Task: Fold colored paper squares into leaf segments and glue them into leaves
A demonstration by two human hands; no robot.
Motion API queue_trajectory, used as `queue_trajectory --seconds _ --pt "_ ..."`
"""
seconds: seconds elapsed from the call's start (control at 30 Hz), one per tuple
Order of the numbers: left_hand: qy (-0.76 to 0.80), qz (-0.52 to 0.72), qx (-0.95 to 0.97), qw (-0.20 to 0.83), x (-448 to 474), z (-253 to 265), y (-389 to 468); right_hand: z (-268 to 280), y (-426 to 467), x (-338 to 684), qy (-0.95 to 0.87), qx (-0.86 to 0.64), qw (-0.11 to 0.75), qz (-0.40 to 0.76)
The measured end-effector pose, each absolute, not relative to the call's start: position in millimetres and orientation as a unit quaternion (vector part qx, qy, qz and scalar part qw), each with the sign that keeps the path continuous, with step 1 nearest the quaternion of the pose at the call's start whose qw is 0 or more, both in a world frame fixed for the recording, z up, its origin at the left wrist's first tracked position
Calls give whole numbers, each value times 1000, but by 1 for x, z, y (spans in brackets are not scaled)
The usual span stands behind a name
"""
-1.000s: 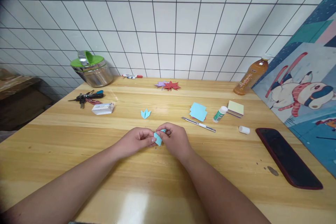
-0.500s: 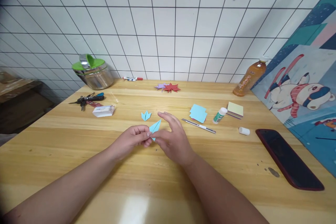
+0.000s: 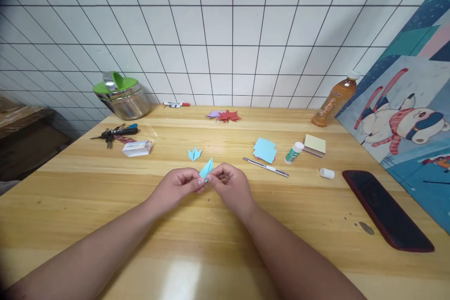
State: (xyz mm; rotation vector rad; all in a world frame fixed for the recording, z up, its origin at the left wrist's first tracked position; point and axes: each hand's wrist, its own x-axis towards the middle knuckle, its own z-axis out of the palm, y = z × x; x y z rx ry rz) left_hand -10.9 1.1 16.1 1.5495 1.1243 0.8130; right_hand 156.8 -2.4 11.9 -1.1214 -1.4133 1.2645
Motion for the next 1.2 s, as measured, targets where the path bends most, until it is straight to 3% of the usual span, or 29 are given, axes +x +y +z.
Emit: queue_trajectory --seconds 0.23,0.57,0.7,0.8,0.9,1.2 --pt "416 305 603 608 -9 16 2 17 -4 157 -561 -480 454 498" --pt "452 340 620 543 -6 22 -2 19 -9 151 -548 -489 467 492" --pt "446 358 592 568 -7 24 -2 19 -9 152 -492 -451 489 561" --pt "443 360 584 577 -8 24 -1 18 -7 152 -465 -447 440 625" --pt "450 354 593 566 -9 22 -1 17 -6 153 -464 -454 413 638" --pt "452 344 602 561 -8 21 -1 17 -5 156 -433 -430 441 658"
